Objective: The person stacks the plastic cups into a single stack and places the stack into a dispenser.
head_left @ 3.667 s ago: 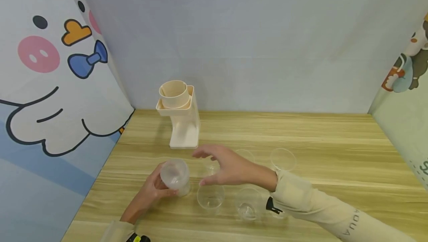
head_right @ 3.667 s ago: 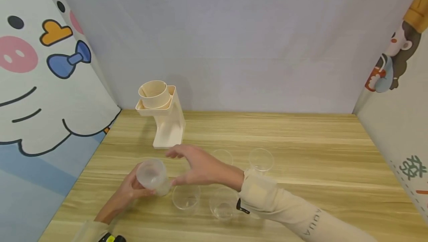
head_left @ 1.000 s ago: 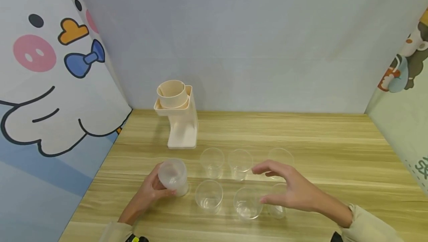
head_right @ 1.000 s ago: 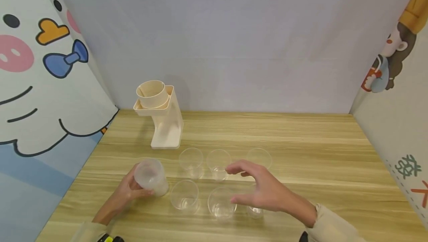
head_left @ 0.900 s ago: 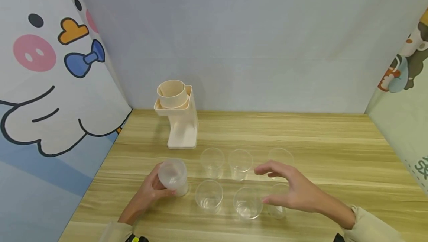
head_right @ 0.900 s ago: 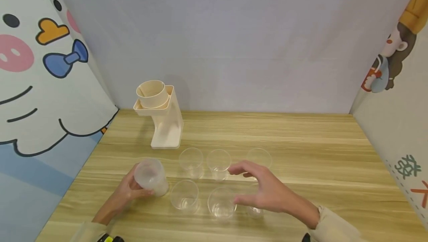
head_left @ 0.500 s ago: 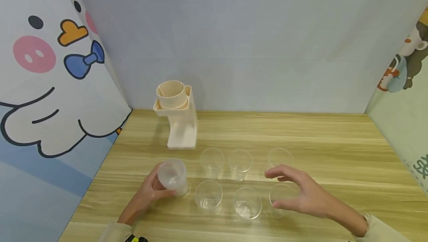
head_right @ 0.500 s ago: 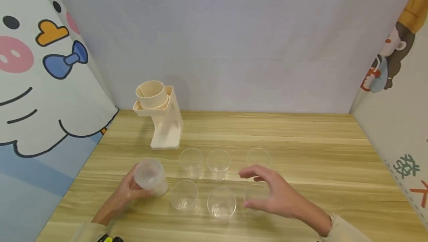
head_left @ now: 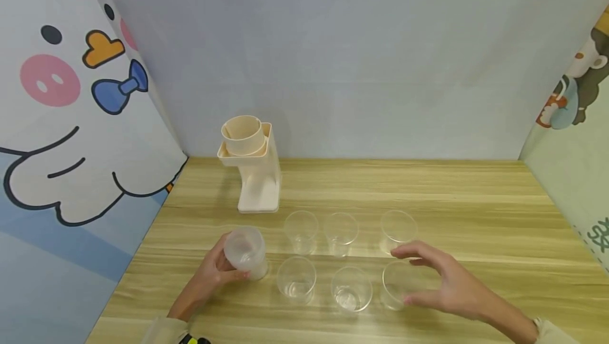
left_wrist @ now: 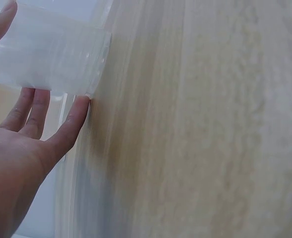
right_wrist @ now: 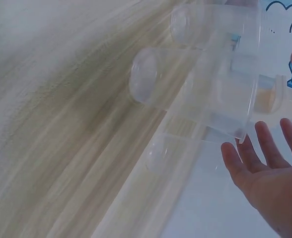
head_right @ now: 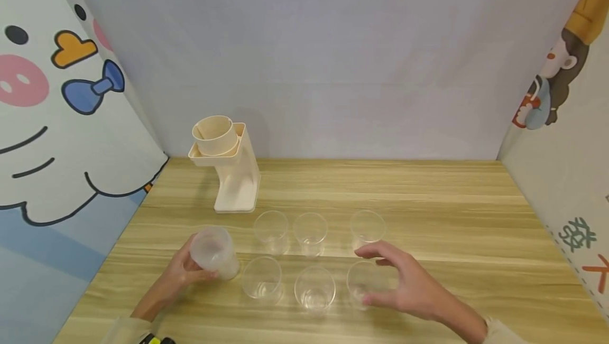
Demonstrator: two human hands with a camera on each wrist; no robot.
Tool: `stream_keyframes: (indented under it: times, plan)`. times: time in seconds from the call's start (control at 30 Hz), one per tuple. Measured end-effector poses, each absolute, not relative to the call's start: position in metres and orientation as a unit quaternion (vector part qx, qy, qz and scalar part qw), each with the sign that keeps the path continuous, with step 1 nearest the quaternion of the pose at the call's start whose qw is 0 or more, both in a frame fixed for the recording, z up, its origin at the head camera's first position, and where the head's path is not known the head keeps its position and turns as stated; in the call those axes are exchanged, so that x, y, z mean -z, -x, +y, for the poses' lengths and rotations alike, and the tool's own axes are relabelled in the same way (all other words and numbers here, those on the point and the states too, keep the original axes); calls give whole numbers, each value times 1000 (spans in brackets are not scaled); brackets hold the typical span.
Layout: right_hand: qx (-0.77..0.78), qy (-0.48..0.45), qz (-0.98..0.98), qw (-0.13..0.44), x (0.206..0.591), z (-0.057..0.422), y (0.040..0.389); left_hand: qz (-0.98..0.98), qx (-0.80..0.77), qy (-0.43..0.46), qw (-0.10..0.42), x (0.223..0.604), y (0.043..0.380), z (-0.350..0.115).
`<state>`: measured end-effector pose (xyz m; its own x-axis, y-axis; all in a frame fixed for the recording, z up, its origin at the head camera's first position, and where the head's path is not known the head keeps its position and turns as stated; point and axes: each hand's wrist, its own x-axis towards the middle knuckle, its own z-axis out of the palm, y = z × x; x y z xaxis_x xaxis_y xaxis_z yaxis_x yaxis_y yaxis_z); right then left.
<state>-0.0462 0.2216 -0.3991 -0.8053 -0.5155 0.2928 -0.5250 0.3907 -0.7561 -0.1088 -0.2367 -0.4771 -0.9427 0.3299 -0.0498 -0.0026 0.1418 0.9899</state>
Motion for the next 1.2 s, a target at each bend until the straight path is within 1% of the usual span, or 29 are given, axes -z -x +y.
stream_keyframes:
  times: [0.33,0.63,0.9,1.2]
  plan:
    - [-463,-280,-841,8,414,226,36,748,-643,-110,128,477,109,-237]
    - [-486,-281,-827,20,427,227,32,750,-641,-104,126,476,108,-237]
    - [-502,-271,-821,15,435,228,28,751,-640,-103,123,476,108,-236]
    - [-533,-240,-811,14,449,226,26,754,-638,-94,124,476,108,-236]
